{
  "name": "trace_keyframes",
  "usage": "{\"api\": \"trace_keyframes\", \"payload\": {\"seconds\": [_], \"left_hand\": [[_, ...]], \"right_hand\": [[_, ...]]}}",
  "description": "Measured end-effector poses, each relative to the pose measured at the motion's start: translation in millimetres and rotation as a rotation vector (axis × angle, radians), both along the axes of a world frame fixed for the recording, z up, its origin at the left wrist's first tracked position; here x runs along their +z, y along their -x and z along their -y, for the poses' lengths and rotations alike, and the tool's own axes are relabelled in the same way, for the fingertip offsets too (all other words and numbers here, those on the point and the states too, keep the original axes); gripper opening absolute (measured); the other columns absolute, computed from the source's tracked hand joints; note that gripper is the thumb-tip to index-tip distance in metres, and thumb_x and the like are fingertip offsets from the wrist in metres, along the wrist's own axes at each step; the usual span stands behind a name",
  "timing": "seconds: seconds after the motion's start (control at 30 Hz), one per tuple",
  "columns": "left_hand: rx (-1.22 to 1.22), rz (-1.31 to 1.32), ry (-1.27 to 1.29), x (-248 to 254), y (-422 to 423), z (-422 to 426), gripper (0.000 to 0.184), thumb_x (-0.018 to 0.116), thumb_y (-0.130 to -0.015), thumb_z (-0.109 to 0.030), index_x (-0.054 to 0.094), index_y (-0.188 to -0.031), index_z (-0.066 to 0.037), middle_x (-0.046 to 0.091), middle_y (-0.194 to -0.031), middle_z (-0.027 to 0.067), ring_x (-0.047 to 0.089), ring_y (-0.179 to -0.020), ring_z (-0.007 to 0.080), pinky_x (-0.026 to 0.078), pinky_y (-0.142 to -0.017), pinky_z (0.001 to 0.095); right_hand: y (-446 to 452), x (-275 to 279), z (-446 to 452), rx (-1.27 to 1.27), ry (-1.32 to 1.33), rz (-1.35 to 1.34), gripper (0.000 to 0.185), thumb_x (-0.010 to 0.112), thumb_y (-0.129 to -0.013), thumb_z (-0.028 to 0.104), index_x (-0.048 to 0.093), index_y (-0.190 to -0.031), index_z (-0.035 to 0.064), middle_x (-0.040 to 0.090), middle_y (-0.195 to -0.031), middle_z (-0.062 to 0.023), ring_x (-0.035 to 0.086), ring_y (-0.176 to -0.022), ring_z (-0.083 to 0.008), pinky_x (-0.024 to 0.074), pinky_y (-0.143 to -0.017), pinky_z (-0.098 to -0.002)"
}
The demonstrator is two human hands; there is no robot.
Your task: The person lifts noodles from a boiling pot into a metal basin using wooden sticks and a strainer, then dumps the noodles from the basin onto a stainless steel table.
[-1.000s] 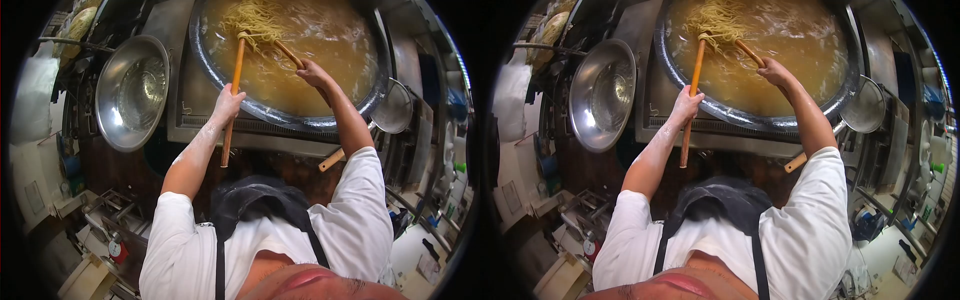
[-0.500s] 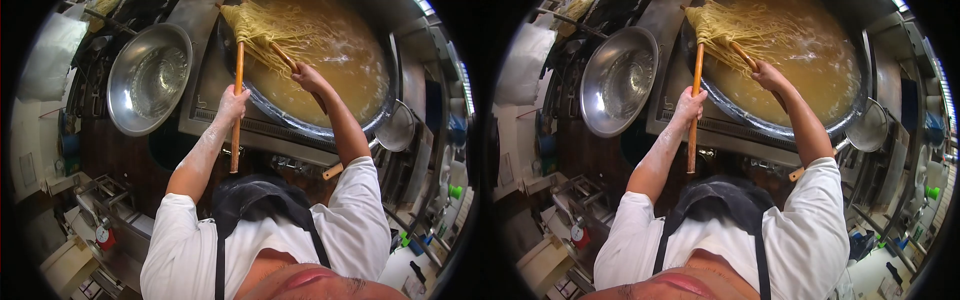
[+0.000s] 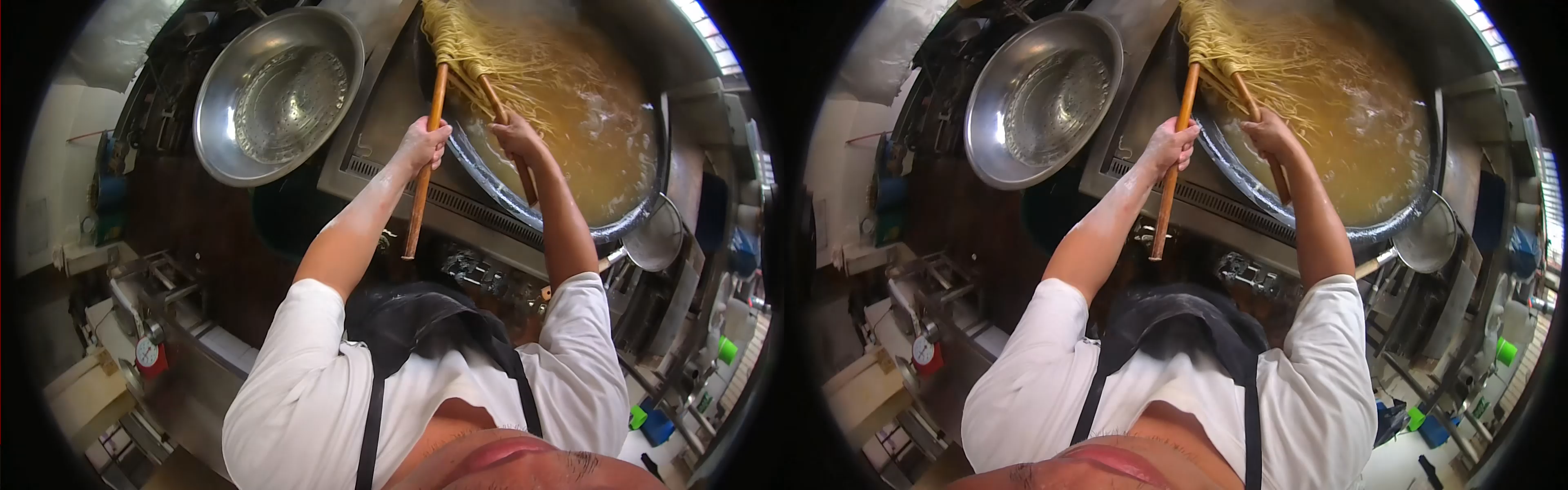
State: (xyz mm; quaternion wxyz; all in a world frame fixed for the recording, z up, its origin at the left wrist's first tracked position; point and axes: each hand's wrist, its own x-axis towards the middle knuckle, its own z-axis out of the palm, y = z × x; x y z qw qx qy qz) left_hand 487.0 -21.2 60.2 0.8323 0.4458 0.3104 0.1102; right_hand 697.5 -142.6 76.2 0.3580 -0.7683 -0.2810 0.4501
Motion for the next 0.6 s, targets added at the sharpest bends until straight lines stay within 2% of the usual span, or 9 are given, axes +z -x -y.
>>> {"api": "trace_keyframes", "payload": {"seconds": [0.1,0.13,0.23,0.37,0.4,0.5,0.6], "left_hand": [[0.019,0.0,-0.028,10,25,-12,0.02,0.062,-0.096,-0.015,0.048,-0.108,-0.007,0.046,-0.066,-0.0015,0.042,-0.041,0.0063,0.036,-0.035,0.0235],[0.03,-0.001,-0.022,14,37,-15,0.021,0.062,-0.095,-0.015,0.048,-0.108,-0.007,0.046,-0.066,-0.0013,0.042,-0.041,0.0064,0.036,-0.034,0.0236],[0.048,0.023,-0.024,29,76,-30,0.024,0.063,-0.094,-0.013,0.047,-0.111,-0.006,0.047,-0.066,-0.0001,0.042,-0.04,0.0072,0.036,-0.034,0.0249],[0.069,0.076,0.012,65,136,-66,0.025,0.063,-0.094,-0.012,0.047,-0.111,-0.004,0.047,-0.067,0.0007,0.041,-0.04,0.0079,0.037,-0.035,0.0265],[0.079,0.067,0.002,70,153,-75,0.025,0.063,-0.094,-0.013,0.048,-0.112,-0.006,0.045,-0.066,-0.0007,0.041,-0.041,0.007,0.036,-0.035,0.0248],[0.107,0.056,-0.005,84,202,-100,0.026,0.065,-0.094,-0.016,0.05,-0.114,-0.008,0.043,-0.066,-0.0028,0.04,-0.041,0.0055,0.036,-0.036,0.0225],[0.122,0.024,-0.02,86,249,-127,0.026,0.065,-0.094,-0.016,0.051,-0.114,-0.007,0.043,-0.066,-0.0035,0.04,-0.042,0.0051,0.036,-0.036,0.0222]], "right_hand": [[27,-13,-8,-0.016,-0.031,-0.026,0.019,0.064,-0.091,0.018,0.047,-0.086,0.0111,0.046,-0.06,0.0022,0.043,-0.042,-0.0086,0.0378,-0.036,-0.0267],[49,12,-12,-0.021,-0.018,-0.034,0.02,0.064,-0.091,0.018,0.046,-0.086,0.0112,0.047,-0.06,0.0022,0.043,-0.042,-0.0088,0.0375,-0.035,-0.026],[93,30,-27,-0.036,-0.068,-0.06,0.017,0.063,-0.088,0.015,0.048,-0.087,0.0076,0.05,-0.061,-0.0011,0.048,-0.043,-0.0118,0.0401,-0.037,-0.0289],[148,64,-60,0.028,-0.117,0.018,0.017,0.062,-0.089,0.015,0.046,-0.087,0.0079,0.048,-0.06,-0.0011,0.046,-0.042,-0.0111,0.0393,-0.037,-0.0281],[159,71,-69,0.058,-0.086,0.025,0.019,0.064,-0.088,0.018,0.05,-0.089,0.0051,0.052,-0.062,-0.0027,0.052,-0.047,-0.0155,0.044,-0.043,-0.033],[198,71,-104,0.113,-0.137,0.232,0.025,0.066,-0.084,0.021,0.054,-0.092,0.0006,0.056,-0.065,-0.0067,0.059,-0.057,-0.0218,0.0488,-0.055,-0.0386],[234,70,-143,0.19,-0.148,0.315,0.03,0.066,-0.081,0.023,0.059,-0.091,-0.0039,0.061,-0.07,-0.0131,0.063,-0.067,-0.0273,0.0502,-0.065,-0.0424]]}}
